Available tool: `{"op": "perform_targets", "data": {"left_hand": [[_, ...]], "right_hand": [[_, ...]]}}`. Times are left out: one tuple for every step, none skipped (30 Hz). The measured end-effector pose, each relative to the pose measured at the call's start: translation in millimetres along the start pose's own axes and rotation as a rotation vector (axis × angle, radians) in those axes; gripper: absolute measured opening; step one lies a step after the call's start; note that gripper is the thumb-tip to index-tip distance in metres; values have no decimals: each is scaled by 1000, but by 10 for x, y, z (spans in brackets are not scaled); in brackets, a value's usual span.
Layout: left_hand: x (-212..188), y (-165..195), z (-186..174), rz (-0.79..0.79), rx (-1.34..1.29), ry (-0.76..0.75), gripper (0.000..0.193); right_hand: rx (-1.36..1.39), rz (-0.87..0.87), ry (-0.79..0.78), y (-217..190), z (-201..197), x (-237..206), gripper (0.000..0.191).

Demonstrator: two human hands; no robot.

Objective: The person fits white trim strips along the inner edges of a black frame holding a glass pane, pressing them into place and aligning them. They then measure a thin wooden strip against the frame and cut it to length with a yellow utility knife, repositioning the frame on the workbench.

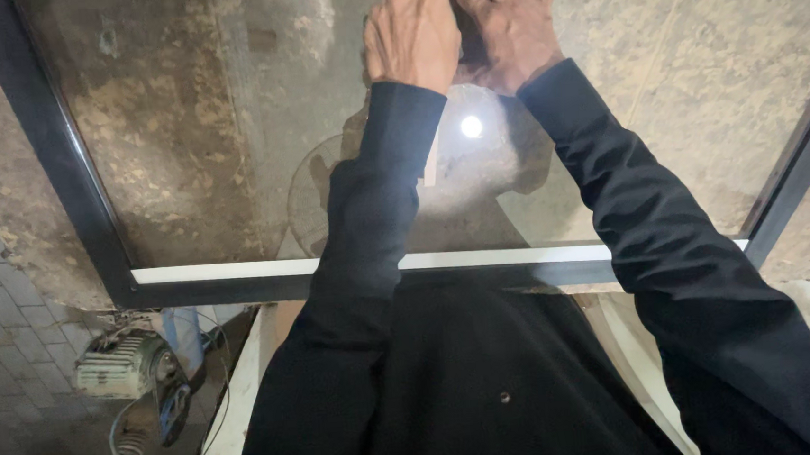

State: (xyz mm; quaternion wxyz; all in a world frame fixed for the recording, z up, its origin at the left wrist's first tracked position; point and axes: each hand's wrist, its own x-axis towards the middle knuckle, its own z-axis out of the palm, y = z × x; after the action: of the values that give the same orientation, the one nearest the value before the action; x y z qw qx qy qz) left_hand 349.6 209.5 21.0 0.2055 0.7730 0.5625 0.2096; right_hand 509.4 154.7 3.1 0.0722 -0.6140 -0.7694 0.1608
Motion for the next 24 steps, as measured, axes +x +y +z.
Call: {"op": "perform_targets", "data": {"left_hand": [[-17, 0, 29, -1, -8, -2, 13], [-26, -5, 50, 1, -9, -20, 12], [-24, -16, 63, 3, -8, -36, 11], [-35, -19, 70, 2, -6, -54, 10], [-43, -17, 74, 7, -11, -54, 12], [-47, -16, 75, 14, -14, -50, 14], [-47, -13, 76, 20, -19, -46, 16], [-44, -11, 79, 21, -14, -34, 14], [-47, -9, 83, 23, -9, -24, 13], [-44, -9, 94, 26, -5, -11, 11], [-34, -16, 108, 37, -7, -14, 10], [-24, -25, 128, 48, -10, -18, 10], [-25, -38, 150, 57, -11, -25, 10], [-23, -49, 178, 74, 20, 8, 10], [-8, -52, 215, 92, 51, 41, 10], [6, -62, 247, 109, 83, 76, 10], [35, -77, 274, 101, 92, 28, 12], [59, -84, 296, 93, 100, -22, 13], [70, -88, 307, 82, 109, -70, 15], [84, -88, 308, 87, 117, -58, 15], [89, -77, 302, 95, 123, -49, 14], [78, -67, 283, 96, 130, -41, 14], [62, -64, 250, 103, 121, -27, 14], [40, -53, 215, 117, 108, -13, 14]], "right_hand": [[26, 18, -20, -1, 4, -5, 119], [51, 35, -37, 0, 9, -8, 118], [77, 52, -54, 5, 13, -10, 117], [76, 63, -72, 8, 21, -13, 117], [75, 72, -87, 12, 29, -15, 116], [72, 78, -98, 20, 38, -13, 115], [62, 63, -82, 30, 47, -7, 116], [55, 49, -69, 36, 59, -7, 116], [48, 37, -56, 39, 73, -12, 117], [34, 27, -40, 44, 87, -15, 116], [19, 16, -21, 51, 101, -18, 116], [3, 8, -3, 60, 112, -21, 115], [8, 12, -11, 71, 123, -25, 116], [14, 16, -21, 81, 133, -30, 118], [20, 20, -31, 90, 140, -33, 119], [26, 22, -47, 97, 146, -37, 118], [32, 26, -63, 103, 149, -39, 116], [38, 32, -81, 104, 150, -44, 115], [33, 34, -83, 101, 150, -47, 115], [26, 36, -79, 98, 148, -43, 115], [18, 43, -76, 94, 141, -42, 116], [19, 27, -51, 88, 134, -40, 116], [20, 8, -24, 79, 128, -36, 116], [18, -6, 6, 80, 114, -28, 117]]}}
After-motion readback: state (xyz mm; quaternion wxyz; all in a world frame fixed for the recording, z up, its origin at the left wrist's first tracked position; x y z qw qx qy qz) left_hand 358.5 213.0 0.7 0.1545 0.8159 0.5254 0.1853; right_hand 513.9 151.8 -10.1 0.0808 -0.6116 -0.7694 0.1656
